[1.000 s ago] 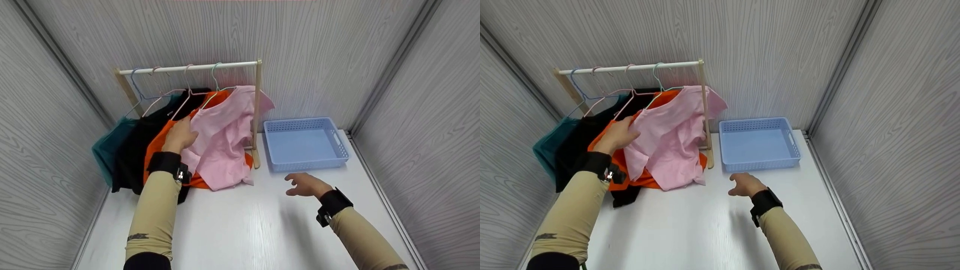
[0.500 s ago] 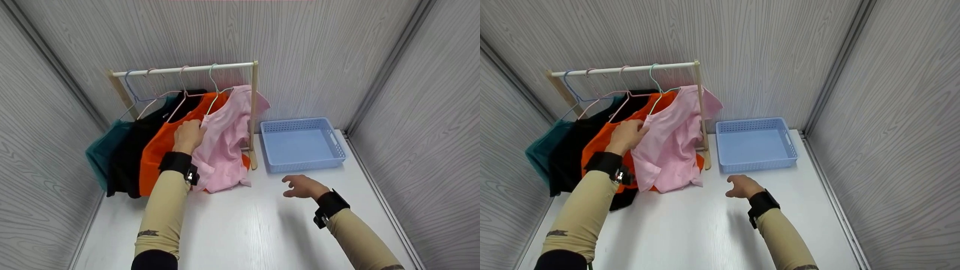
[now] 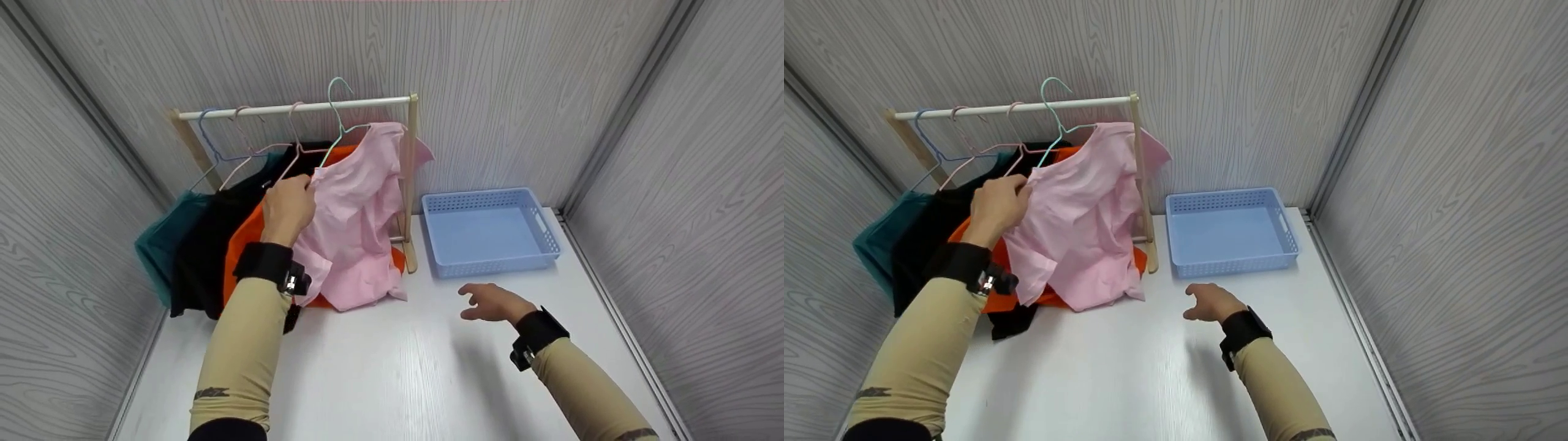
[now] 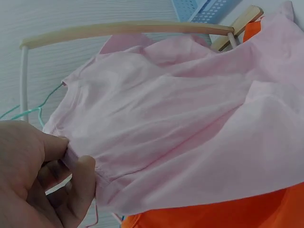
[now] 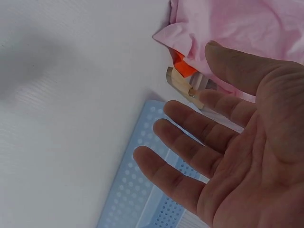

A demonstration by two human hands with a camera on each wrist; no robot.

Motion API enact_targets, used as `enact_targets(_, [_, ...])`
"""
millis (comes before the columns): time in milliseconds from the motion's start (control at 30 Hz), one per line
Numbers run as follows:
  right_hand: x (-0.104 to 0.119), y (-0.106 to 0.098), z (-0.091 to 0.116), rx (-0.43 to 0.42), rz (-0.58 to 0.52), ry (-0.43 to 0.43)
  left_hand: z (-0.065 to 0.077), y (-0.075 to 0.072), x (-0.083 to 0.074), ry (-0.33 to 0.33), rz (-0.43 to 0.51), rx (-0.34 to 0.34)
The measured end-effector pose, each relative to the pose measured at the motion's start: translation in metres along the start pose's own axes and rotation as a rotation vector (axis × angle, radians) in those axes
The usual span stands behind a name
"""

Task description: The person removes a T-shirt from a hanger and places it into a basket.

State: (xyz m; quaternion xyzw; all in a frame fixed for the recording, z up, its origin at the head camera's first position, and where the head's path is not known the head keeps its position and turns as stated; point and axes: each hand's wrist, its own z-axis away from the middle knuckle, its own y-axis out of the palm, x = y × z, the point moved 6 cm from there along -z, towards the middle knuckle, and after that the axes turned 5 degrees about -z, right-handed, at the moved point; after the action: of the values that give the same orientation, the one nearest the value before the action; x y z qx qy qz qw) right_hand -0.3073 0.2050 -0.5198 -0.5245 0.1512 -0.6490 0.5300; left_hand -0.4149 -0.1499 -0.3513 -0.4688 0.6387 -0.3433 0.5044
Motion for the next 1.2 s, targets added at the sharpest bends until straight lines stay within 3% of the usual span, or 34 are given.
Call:
enact_targets(167, [0.003,0.000,0.001,0.006,-0.005,-0.011,0.016,-0.029,0.018,0.025,-0.024,-0.049])
enact_targets(333, [0.007,0.000,0.000,0.002,-0.001,-0.039,0.040,-0.043,0.047,0.048,-0.065,-0.060])
enact_targets(500, [0.013,-0.006,-0.002,-0.050,0.011,-0.086,0.062,-0.045,0.070,0.122,-0.055,-0.002])
enact_targets(633, [0.026,-0.019,-0.004,-0.209,0.010,-0.171,0.075,-0.042,0.076,0.173,-0.009,0.088])
enact_targets(733, [0.041,-0.033,-0.004,-0.384,0.002,-0.240,0.080,-0.040,0.072,0.201,0.019,0.140])
enact_targets(867, [0.065,-0.049,0.003,-0.571,-0.033,-0.352,0.080,-0.034,0.055,0.243,0.032,0.167])
enact_targets(1000, [0.085,-0.062,0.015,-0.671,-0.064,-0.451,0.079,-0.027,0.032,0.286,0.029,0.166])
enact_targets(1200, [0.082,-0.086,0.032,-0.798,-0.033,-0.446,0.079,-0.016,0.000,0.315,0.062,0.177])
